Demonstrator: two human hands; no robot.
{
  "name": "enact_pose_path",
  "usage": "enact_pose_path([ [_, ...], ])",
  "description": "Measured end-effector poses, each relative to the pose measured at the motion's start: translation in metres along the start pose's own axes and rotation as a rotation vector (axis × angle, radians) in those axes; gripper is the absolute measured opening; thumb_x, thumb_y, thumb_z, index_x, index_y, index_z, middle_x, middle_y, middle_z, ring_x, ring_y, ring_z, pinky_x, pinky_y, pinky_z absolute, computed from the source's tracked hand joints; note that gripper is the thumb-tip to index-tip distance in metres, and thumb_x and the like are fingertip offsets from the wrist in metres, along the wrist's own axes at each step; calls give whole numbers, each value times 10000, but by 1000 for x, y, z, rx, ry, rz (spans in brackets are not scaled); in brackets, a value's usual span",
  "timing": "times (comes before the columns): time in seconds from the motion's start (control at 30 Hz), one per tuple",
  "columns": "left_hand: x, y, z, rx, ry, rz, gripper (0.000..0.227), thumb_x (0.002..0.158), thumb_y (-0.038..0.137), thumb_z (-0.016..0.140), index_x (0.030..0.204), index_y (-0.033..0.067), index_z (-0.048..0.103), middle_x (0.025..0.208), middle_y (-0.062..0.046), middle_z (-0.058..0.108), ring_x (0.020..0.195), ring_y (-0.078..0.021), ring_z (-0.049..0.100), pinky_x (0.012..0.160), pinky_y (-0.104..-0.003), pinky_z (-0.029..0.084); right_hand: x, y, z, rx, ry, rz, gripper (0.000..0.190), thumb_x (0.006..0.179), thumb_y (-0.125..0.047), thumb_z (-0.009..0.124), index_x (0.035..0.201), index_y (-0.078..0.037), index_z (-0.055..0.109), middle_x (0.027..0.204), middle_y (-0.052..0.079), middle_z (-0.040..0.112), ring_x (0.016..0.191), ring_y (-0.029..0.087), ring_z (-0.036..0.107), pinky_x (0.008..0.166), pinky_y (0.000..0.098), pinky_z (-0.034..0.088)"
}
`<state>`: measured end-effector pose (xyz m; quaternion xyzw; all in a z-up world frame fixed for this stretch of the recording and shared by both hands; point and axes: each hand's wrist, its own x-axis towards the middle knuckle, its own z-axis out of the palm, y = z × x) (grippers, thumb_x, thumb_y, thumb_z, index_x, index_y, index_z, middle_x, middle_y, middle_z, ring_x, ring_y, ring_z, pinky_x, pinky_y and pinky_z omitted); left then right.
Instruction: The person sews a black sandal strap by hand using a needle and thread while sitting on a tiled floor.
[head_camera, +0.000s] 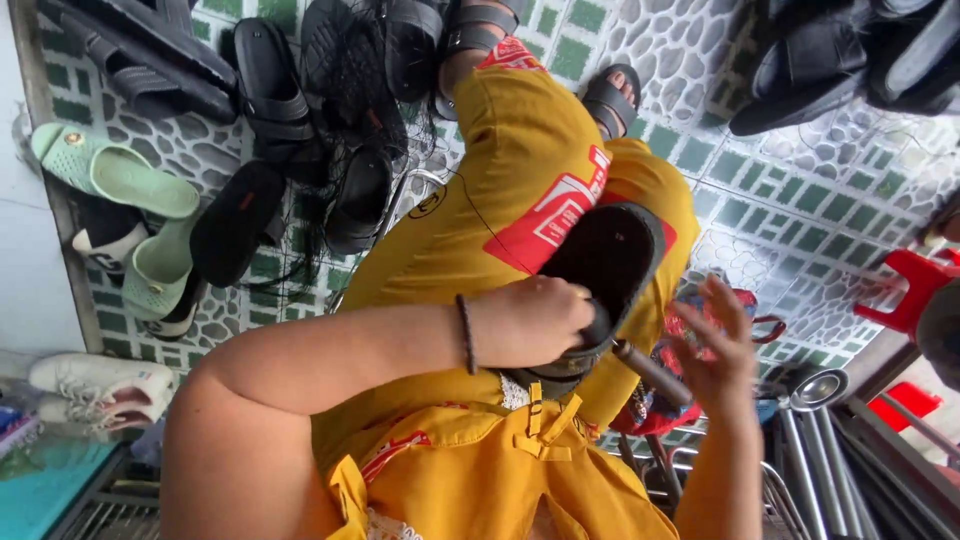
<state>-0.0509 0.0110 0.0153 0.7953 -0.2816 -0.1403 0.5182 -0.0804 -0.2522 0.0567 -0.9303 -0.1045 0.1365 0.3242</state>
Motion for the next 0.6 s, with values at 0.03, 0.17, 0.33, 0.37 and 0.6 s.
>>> enact_pose_path([
  [0.03,-1,-8,5,-187,-265,-152,152,755,204,640,681,74,664,773,-103,669,785,-345,674,706,-453,520,-2,-8,13,155,-31,94,354,761,-58,736,1110,-89,683,1363,271,437,1235,476,425,1003,582,384],
  [0.17,8,-31,11,-320,-743,-392,156,675,214,600,720,120,718,702,-79,700,792,-294,701,740,-397,540,-35,1,79,415,335,-93,164,849,-156,723,989,-80,681,1484,196,377,1361,382,378,1112,473,304],
  [0.33,10,-29,6,-128,-781,-430,135,712,205,615,668,101,688,611,-78,642,683,-294,672,640,-400,523,-109,11,115,173,331,-7,203,832,-140,694,1032,-132,722,767,39,598,732,224,547,730,358,460],
  [0.37,9,-31,11,-93,-821,-447,155,741,225,607,700,105,696,647,-98,652,733,-312,683,647,-417,518,-124,5,124,21,267,-9,329,756,-151,747,1078,-218,752,660,-14,574,598,170,539,610,306,469],
  [0.6,5,-27,3,61,-650,-530,122,724,196,625,692,103,697,605,-56,644,692,-268,680,627,-366,542,-57,-49,119,-379,238,-219,127,834,-348,608,791,-236,649,593,-56,405,504,169,518,501,343,430],
])
